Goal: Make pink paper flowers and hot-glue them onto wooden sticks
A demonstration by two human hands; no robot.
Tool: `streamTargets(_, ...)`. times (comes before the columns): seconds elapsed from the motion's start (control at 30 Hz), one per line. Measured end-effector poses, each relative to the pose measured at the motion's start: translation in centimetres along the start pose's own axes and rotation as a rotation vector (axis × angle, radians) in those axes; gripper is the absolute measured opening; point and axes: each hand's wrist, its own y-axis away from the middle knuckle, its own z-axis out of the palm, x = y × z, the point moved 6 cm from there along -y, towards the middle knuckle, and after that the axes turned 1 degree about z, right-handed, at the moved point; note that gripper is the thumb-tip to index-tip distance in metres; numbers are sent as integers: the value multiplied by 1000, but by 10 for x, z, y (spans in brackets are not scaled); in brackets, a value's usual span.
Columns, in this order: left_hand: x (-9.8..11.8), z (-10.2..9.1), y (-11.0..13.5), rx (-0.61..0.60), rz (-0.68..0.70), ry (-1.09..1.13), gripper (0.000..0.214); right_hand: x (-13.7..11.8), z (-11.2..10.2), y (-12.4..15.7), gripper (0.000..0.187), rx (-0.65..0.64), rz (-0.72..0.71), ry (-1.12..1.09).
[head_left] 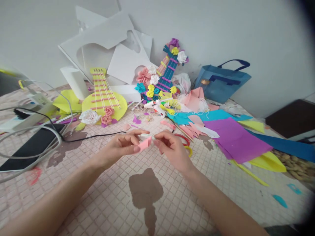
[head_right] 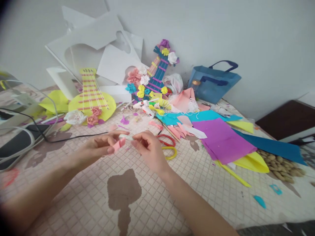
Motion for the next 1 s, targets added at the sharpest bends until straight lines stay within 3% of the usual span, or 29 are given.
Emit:
streamTargets(0.1, -6, -5, -1, 88, 0, 190, 22, -3, 5, 4, 9, 58, -78, -7)
streamTargets(0.27, -14, -5, -2, 159, -86, 379, 17, 1, 21, 13, 5, 16, -25, -141)
streamTargets(0.47, -12, 3, -1, 50, -71, 322, 16, 5, 33, 17, 6, -60, 6, -195)
streamTargets(0.6, -14, 6, 0, -2, -100, 326, 20, 14, 41, 17, 16, -201, 163, -293)
streamTargets(0.7, -16, 6, 1, -27, -134, 323, 23, 17, 43, 19, 17, -233, 234, -351)
streamTargets(1.0, -14, 0, 3, -48, -222, 474, 18, 20, 47, 22, 15, -279, 231, -348)
